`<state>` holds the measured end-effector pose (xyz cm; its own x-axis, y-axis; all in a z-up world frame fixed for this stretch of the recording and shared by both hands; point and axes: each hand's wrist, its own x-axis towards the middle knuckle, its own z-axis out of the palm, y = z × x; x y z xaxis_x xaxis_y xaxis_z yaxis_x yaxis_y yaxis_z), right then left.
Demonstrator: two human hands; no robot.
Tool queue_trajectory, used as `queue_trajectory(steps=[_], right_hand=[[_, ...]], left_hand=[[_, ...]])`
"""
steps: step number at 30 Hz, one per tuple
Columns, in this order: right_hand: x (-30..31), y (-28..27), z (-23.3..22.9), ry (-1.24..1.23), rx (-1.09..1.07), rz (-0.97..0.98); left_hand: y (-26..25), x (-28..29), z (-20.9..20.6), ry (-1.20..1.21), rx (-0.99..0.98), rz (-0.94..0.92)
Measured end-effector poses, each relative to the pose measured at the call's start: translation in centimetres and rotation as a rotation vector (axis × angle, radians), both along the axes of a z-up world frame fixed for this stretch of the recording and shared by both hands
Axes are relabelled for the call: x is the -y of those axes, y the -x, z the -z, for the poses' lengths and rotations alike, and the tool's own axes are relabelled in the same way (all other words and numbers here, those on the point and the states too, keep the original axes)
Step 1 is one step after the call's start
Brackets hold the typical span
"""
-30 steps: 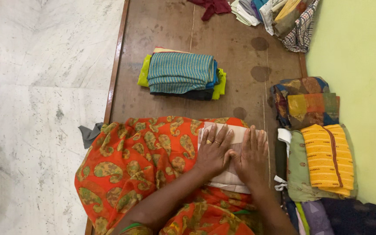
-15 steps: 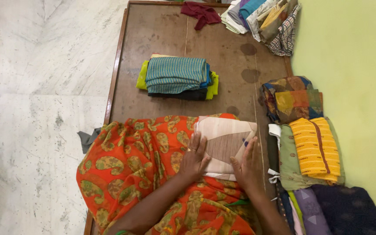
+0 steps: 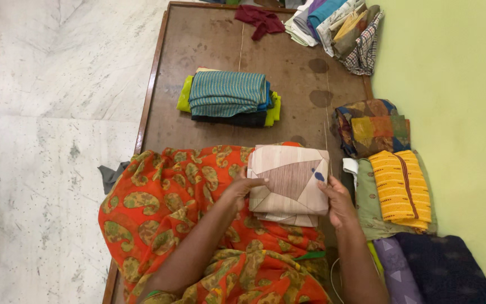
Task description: The person folds several items of clothing, including a patterned pillowcase and a yellow garment, and stacks them on a wooden surface.
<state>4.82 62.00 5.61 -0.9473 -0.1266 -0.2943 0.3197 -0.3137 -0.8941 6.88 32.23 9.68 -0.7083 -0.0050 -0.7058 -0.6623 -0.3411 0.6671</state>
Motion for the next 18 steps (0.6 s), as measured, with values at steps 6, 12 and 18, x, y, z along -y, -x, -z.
queue_trajectory(steps=[6, 12, 18], right_hand=[[-1.1, 0.2, 0.3, 0.028, 0.298, -0.085], [-1.4, -0.6, -7.2, 0.021, 0.033, -0.112], [0.3, -2.4, -16.4, -0.419, -0.811, 0.074]], left_hand=[[0.1, 0.0, 2.2, -0.229, -0.075, 0.007], [0.6, 0.0, -1.9, -0.077, -0.582, 0.101], [1.3, 0.4, -11.1, 0.521, -1.276, 0.205]])
